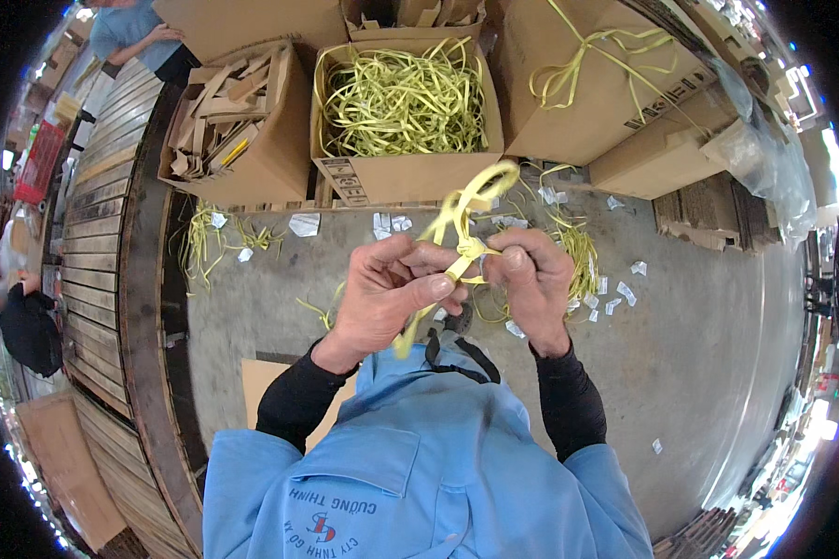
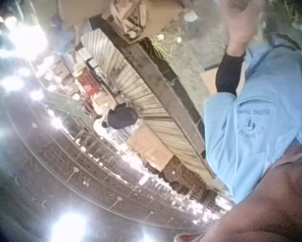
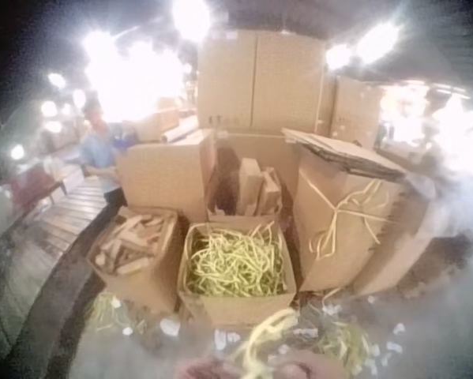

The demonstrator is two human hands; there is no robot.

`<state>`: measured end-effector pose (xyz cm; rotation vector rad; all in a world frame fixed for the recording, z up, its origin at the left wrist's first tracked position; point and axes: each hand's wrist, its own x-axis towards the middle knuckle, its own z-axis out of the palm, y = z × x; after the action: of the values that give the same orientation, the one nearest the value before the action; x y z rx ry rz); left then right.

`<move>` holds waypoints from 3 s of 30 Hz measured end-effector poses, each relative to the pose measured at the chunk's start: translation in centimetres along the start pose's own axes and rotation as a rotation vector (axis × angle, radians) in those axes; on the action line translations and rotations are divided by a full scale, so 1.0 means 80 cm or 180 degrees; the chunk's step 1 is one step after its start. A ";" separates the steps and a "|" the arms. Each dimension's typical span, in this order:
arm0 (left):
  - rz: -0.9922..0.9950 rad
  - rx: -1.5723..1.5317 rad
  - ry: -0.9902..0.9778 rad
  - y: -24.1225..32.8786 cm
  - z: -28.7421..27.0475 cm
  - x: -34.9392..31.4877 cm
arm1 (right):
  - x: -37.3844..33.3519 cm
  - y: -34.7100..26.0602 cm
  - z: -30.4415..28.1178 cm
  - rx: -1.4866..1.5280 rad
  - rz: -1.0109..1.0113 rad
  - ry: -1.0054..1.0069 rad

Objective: The person repeatedly picks up yellow straps from the floor and boxes, ties them into knots, and places them into a cardboard box. The person handles straps one at a time, occasionally gathering loose straps from the floor and continuing to tie them.

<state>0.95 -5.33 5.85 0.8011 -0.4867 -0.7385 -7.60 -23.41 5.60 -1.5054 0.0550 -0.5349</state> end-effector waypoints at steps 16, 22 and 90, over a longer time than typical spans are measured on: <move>0.0925 0.3265 0.0501 0.005 -0.005 0.010 | 0.005 -0.021 0.020 -0.1848 -0.0848 -0.0612; -0.0450 0.1086 0.0697 0.023 -0.008 -0.004 | 0.002 -0.015 0.023 -0.2328 -0.1122 -0.0797; -0.1422 0.1811 0.0105 -0.045 -0.064 -0.125 | -0.108 0.033 0.030 -0.1821 0.0055 -0.2554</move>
<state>-3.72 2.85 -1.28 1.4826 -0.4999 -1.0126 -13.54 -18.05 0.83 -2.1814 -0.4353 0.1519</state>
